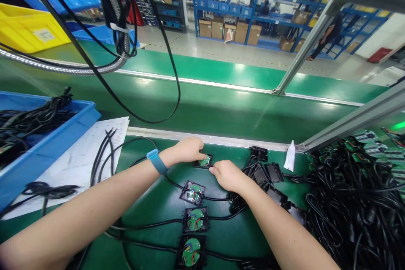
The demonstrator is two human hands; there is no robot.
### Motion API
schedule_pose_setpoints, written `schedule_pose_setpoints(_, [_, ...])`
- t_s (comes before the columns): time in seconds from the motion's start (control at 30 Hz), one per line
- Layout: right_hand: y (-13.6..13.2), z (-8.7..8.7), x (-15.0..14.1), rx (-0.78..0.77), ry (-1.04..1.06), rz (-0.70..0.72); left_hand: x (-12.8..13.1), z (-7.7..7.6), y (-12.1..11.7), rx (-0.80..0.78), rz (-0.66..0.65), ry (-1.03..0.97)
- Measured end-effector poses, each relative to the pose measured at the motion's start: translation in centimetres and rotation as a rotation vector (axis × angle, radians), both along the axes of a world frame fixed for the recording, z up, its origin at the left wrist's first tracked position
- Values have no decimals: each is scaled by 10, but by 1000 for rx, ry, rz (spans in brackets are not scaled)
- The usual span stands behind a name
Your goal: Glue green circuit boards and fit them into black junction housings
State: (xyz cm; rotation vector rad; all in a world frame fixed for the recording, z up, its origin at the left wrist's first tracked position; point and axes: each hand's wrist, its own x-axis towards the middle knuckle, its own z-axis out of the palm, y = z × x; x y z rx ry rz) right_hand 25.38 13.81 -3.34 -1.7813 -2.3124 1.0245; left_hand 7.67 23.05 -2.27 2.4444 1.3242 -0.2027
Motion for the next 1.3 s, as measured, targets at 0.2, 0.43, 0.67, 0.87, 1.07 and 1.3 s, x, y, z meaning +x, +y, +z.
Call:
schedule_pose_setpoints(0.2, [-8, -9, 3, 225, -19, -128, -1, -6, -5, 9, 22, 6])
schedule_pose_setpoints(0.43, [-2, -14, 2, 292, -40, -46, -1, -7, -9, 6, 55, 13])
schedule_pose_setpoints(0.67, [8, -12, 4, 149, 143, -138, -2, -5, -13, 8, 69, 8])
schedule_pose_setpoints(0.87, [13, -19, 6, 151, 174, -123, -2, -8, -15, 12, 74, 4])
schedule_pose_setpoints(1.07, [14, -17, 4, 286, 19, 6, -2, -8, -15, 17, 79, 4])
schedule_pose_setpoints(1.3, [11, -9, 3, 322, -196, 111, 0, -7, -14, 2, 81, 16])
